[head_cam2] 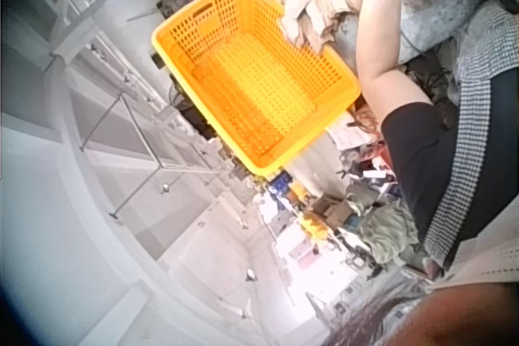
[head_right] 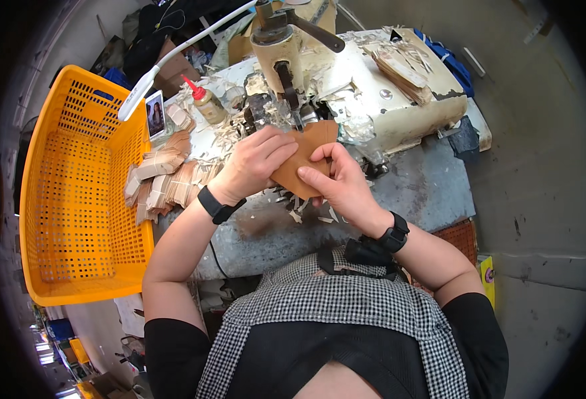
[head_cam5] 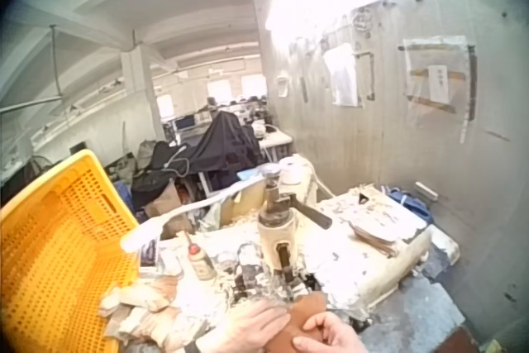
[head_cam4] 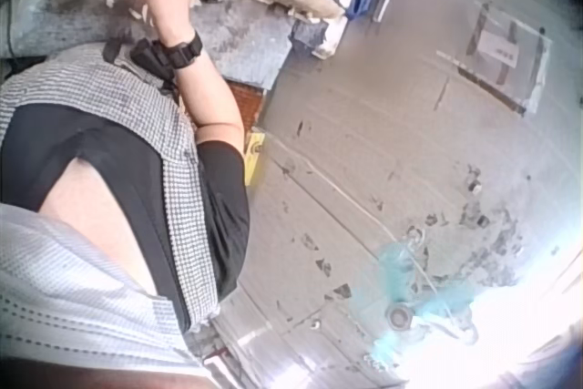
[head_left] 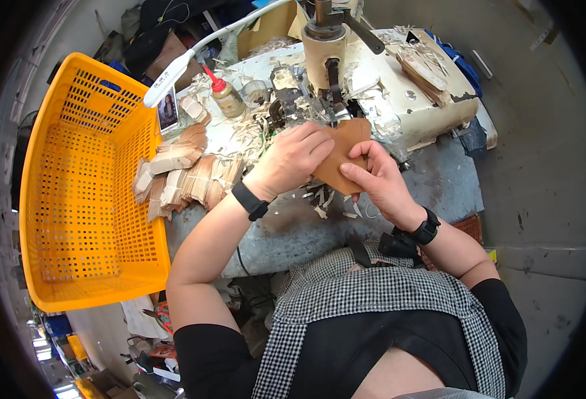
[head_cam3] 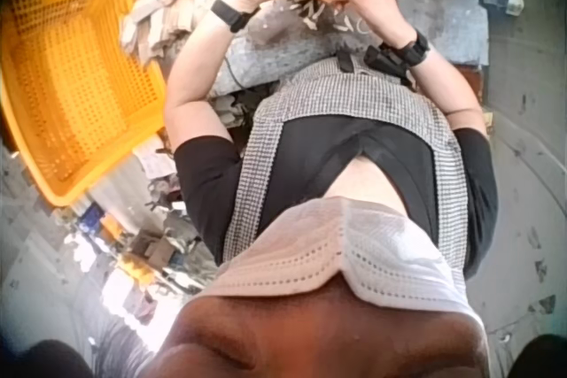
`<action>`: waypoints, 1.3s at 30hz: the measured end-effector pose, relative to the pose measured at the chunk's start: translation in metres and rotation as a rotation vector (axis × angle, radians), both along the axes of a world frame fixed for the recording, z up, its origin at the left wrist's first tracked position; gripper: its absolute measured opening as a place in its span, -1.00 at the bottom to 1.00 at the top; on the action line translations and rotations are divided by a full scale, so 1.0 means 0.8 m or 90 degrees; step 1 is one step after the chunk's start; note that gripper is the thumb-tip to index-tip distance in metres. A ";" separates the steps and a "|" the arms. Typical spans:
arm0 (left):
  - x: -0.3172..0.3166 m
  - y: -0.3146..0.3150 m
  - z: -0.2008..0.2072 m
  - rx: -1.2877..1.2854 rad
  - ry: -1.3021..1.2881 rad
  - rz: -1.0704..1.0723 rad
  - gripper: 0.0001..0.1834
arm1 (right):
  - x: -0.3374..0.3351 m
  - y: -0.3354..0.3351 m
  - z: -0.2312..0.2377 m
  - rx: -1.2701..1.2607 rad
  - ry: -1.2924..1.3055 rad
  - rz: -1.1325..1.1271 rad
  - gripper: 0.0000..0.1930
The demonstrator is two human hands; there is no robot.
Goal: The recorder uses a skiving machine to thin the edges of leather pieces for shoe manufacturing.
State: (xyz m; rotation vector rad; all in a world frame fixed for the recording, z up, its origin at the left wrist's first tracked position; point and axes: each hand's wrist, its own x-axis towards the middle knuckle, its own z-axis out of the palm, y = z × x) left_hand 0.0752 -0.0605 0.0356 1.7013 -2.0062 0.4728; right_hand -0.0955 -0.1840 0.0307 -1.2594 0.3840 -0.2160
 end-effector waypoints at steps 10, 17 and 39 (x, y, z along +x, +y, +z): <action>0.000 0.005 0.004 0.026 0.018 -0.011 -0.51 | -0.002 0.000 0.000 0.009 -0.007 -0.008 -0.69; -0.001 0.002 0.000 0.008 0.021 -0.005 -0.53 | -0.002 -0.002 -0.002 0.008 -0.004 -0.016 -0.69; 0.000 0.004 -0.009 0.013 0.016 -0.004 -0.39 | -0.003 -0.002 0.002 0.018 0.004 -0.034 -0.68</action>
